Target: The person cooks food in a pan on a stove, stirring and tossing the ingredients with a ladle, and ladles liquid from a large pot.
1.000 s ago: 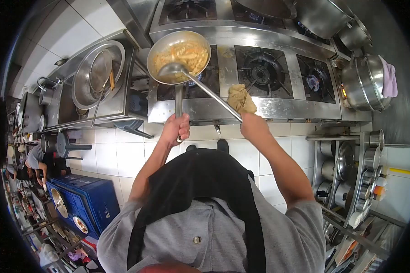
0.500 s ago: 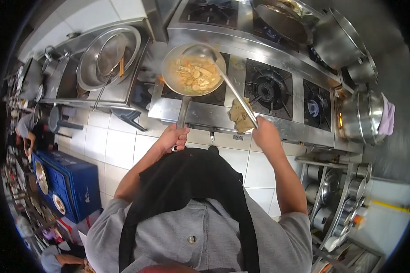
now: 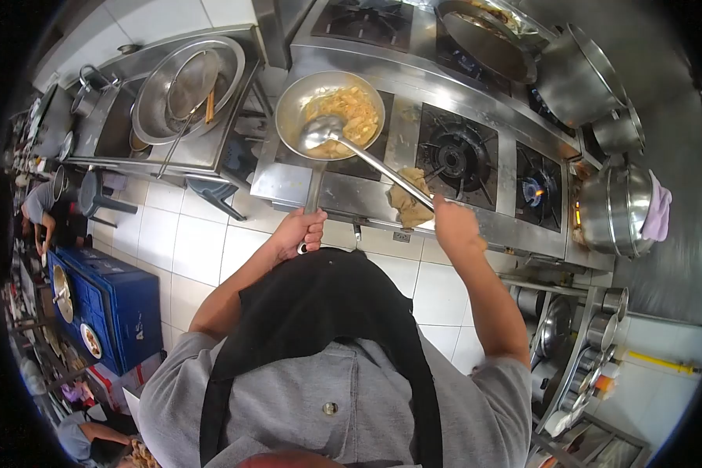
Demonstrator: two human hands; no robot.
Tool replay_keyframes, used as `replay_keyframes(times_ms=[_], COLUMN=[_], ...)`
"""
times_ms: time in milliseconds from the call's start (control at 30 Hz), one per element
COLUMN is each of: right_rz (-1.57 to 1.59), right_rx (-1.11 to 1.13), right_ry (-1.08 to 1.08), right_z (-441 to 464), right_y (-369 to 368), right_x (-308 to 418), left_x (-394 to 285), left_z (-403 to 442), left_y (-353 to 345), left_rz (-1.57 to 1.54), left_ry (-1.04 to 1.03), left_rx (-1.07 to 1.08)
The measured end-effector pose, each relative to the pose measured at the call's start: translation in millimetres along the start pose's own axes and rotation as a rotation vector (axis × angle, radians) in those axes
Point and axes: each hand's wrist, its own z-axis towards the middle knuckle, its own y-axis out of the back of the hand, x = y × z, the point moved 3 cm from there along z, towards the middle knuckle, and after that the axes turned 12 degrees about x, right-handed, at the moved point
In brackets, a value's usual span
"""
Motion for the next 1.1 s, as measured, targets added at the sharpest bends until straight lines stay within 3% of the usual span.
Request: replay_keyframes(times_ms=[133,233,300,367,433,500,600,700,800,1100], right_rz=[0.055,0.272,0.662,0.793,0.996,0.954,0.789,0.511,0.496,0.441], right_rx=[-0.004,-0.054,0.06,0.139,0.53,0.55,0.324,0.113,0.018,0.063], right_ry=[-0.098,-0.082,0.061,0.098,-0.008,0.006,0.08,-0.027,-0.079,-0.065], right_z=[-35.4,-58.9,-73.5,-78.5,-91.2,-83.6,-62.9,-27.7,-25.2,-33.9], right_y=[7.7,9.5,11.9,5.8,9.8,-6.7,-13.9,-26.0,-13.9,-38.6], right_x=[-3.4,16.5,27.6,34.0,49.4,47.9,41.3,32.3,38.6,34.8], left_x=[1.8,-6.1,-11.1,-17.7,-19.4,-26.7,-34.0,-25.8,4.3,-28.5], left_z=[3.6,-1.4,-7.6,-11.6,-13.8,-11.8,-1.3,-7.4,-31.3,-3.2], left_y=[0.0,-12.8,-17.9,-24.0,-31.3,-35.6,-37.4,-33.2,2.5,-6.6], left_rz=[0.01,0.02,0.023,0.031,0.013,0.019,0.027,0.069,0.317,0.13], left_ry=[-0.004,0.002,0.015,0.027,0.031,0.017,-0.023,-0.065,-0.05,-0.035], left_rx=[0.028,-0.001,-0.007,-0.009,-0.031,-0.023,0.002,-0.004,-0.055,0.027])
